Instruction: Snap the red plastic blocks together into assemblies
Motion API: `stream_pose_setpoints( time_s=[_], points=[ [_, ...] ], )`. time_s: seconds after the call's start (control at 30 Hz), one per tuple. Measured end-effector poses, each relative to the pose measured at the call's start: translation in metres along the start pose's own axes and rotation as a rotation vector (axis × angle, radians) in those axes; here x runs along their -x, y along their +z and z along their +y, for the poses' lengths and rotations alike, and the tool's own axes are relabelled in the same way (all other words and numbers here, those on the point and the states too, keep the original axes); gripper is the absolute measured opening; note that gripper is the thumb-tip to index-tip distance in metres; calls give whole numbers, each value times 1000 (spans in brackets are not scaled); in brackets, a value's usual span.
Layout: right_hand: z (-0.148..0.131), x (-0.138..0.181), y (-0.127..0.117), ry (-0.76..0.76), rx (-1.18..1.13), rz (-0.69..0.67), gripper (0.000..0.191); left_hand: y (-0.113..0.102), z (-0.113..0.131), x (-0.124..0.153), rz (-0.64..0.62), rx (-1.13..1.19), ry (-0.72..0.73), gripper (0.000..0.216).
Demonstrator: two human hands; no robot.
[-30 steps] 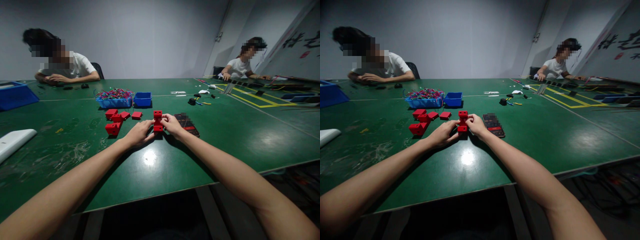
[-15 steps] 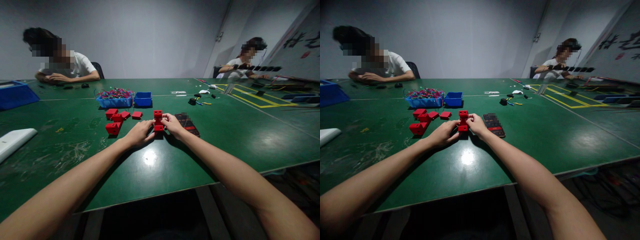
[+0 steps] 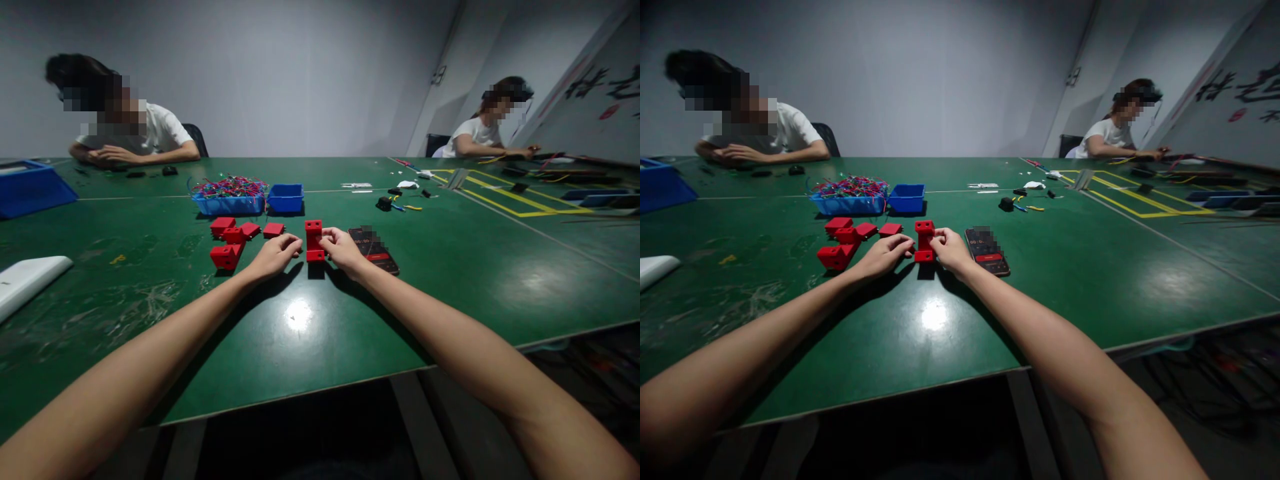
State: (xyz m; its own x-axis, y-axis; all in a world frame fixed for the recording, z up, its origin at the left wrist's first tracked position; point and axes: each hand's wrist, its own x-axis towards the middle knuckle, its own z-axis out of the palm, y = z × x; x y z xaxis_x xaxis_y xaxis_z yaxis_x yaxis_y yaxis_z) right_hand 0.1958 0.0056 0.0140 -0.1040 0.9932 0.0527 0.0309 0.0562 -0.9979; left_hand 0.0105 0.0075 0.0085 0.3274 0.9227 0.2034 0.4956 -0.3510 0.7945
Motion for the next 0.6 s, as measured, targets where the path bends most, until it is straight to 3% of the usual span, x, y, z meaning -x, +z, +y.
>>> stream_pose_setpoints(
  time_s=[0.1, 0.27, 0.6],
  points=[
    [7, -7, 4, -26, 24, 19, 14, 1, -4, -14, -55, -1, -36, 52],
    [13, -16, 9, -28, 104, 119, 9, 12, -7, -28, 17, -247, -28, 50],
    [19, -20, 6, -132, 226, 132, 22, 15, -13, -31, 22, 118, 115, 58]
  ],
)
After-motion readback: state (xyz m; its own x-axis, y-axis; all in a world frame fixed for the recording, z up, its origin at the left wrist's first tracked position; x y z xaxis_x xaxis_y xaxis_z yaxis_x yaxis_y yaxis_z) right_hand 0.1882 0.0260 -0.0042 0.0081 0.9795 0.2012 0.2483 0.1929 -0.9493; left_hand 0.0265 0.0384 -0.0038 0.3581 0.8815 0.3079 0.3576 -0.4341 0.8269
